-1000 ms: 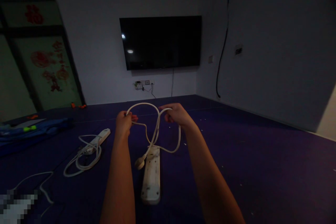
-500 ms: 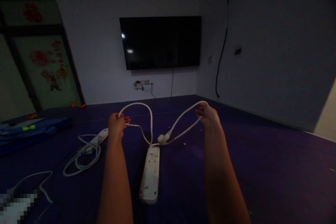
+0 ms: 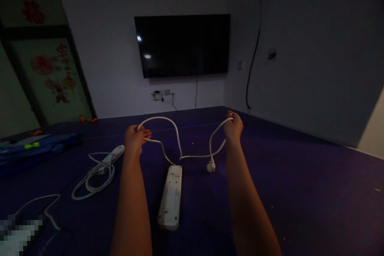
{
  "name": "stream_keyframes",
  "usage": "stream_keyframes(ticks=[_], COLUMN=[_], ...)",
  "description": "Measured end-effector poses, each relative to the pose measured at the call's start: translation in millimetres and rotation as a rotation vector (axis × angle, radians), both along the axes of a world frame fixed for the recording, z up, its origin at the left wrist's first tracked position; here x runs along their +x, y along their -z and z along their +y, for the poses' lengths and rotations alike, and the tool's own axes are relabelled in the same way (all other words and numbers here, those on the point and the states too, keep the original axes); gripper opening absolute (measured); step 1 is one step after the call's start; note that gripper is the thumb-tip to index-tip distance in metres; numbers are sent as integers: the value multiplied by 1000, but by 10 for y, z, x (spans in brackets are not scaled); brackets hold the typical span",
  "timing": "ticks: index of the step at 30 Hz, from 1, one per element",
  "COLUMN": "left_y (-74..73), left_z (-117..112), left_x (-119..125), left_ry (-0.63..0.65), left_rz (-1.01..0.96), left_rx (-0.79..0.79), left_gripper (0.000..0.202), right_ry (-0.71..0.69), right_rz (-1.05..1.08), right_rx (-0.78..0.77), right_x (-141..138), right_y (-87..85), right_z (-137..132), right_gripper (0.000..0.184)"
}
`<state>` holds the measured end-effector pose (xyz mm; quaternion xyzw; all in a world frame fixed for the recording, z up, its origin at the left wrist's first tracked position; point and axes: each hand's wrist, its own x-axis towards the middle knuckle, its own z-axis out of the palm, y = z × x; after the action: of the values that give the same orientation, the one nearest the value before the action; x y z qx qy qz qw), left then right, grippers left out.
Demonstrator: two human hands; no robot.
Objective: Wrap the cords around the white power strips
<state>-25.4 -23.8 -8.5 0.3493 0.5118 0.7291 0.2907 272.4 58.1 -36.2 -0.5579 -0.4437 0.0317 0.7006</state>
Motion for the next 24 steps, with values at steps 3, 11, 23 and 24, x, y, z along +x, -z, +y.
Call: stream_keyframes(ticks=[3, 11, 23, 24], left_y=[-17, -59, -90, -90], left_z=[-6, -22, -14, -11], left_x=[37, 153, 319, 332], left_ry=[16, 55, 96, 105], left_rz=[6, -11, 41, 50], left_rx=[15, 42, 83, 86], left_gripper=[9, 10, 8, 7], right_ry=[38, -130, -533, -572], right_rz=[-192, -401, -583, -589], right_rx=[-182, -439, -428, -336], right_x=[-24, -54, -459, -533], right_y=[17, 138, 10, -40], right_z=[-16, 86, -52, -96], right_gripper=[37, 56, 28, 30])
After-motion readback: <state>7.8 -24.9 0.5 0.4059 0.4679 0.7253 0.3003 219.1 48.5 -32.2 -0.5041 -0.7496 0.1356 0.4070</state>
